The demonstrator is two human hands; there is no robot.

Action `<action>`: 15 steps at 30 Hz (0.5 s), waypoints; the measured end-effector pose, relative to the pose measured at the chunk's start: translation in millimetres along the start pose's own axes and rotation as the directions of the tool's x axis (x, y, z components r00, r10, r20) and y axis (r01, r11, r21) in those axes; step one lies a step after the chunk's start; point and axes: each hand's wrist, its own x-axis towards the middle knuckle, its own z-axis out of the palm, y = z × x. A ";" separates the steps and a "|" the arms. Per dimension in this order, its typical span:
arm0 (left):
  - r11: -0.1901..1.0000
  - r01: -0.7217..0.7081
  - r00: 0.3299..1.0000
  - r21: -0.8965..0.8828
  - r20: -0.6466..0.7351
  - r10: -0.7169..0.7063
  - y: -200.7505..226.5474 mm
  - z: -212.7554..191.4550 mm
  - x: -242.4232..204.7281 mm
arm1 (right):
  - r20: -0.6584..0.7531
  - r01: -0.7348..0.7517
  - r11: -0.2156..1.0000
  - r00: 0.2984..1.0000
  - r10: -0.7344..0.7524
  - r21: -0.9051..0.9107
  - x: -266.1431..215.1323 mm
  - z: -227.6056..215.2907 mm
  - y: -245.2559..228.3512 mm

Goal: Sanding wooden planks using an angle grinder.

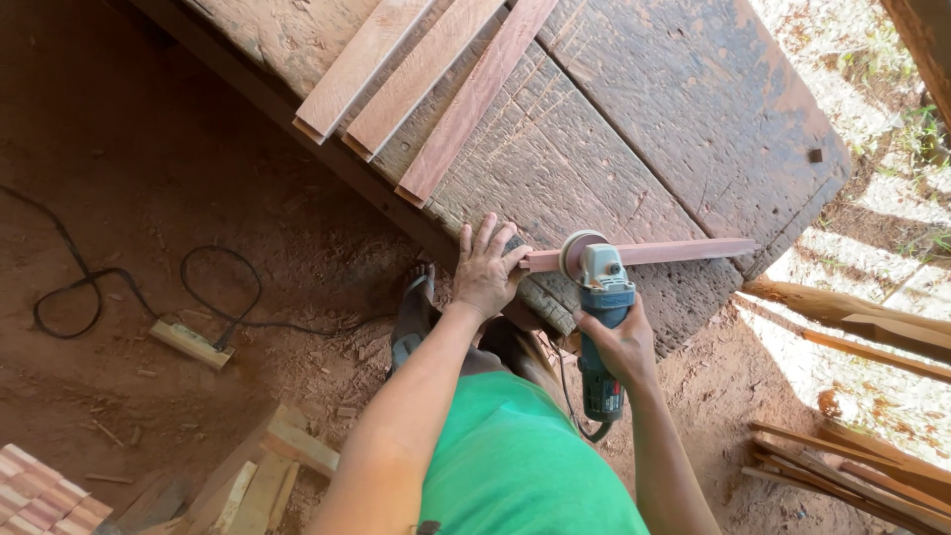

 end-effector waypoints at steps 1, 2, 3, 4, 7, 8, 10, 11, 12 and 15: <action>1.000 -0.001 1.000 0.000 -0.007 0.001 -0.3 1.4 -0.2 | 0.019 0.009 1.000 1.000 -0.009 -0.022 -0.8 2.4 0.6; 1.000 -0.002 1.000 0.001 -0.013 0.002 -0.6 2.5 -0.3 | 0.038 0.018 0.999 0.999 -0.017 -0.044 -1.7 4.9 1.1; 1.000 -0.003 1.000 0.001 -0.010 0.003 -0.9 2.5 -1.0 | 0.038 0.015 0.999 0.999 -0.014 -0.043 -1.4 8.2 4.6; 1.000 -0.004 1.000 -0.008 -0.013 0.004 -1.3 2.7 -0.3 | 0.050 0.009 0.998 0.999 -0.006 -0.070 -0.3 11.3 7.7; 1.000 -0.006 1.000 -0.012 -0.014 0.006 0.1 -1.8 -0.8 | 0.070 0.016 0.996 0.997 -0.010 -0.083 -8.5 16.6 0.8; 1.000 -0.007 1.000 -0.006 -0.015 0.006 0.9 -4.2 0.3 | 0.079 0.032 0.997 0.997 -0.026 -0.071 -12.1 17.3 -4.9; 1.000 0.005 1.000 -0.010 0.003 -0.005 0.9 -6.0 0.2 | 0.092 0.042 0.996 0.995 -0.035 -0.073 -14.6 21.4 -10.1; 1.000 0.018 1.000 -0.014 0.023 -0.017 1.3 -6.7 0.0 | 0.106 0.050 0.996 0.993 -0.042 -0.075 -15.9 23.2 -12.3; 1.000 0.016 1.000 -0.014 0.022 -0.016 0.7 -5.5 0.4 | 0.104 0.050 0.996 0.994 -0.042 -0.074 -18.1 24.0 -13.6; 1.000 0.020 0.999 -0.005 0.032 -0.020 0.1 -4.9 0.4 | 0.103 0.043 0.996 0.994 -0.035 -0.078 -21.8 24.1 -14.7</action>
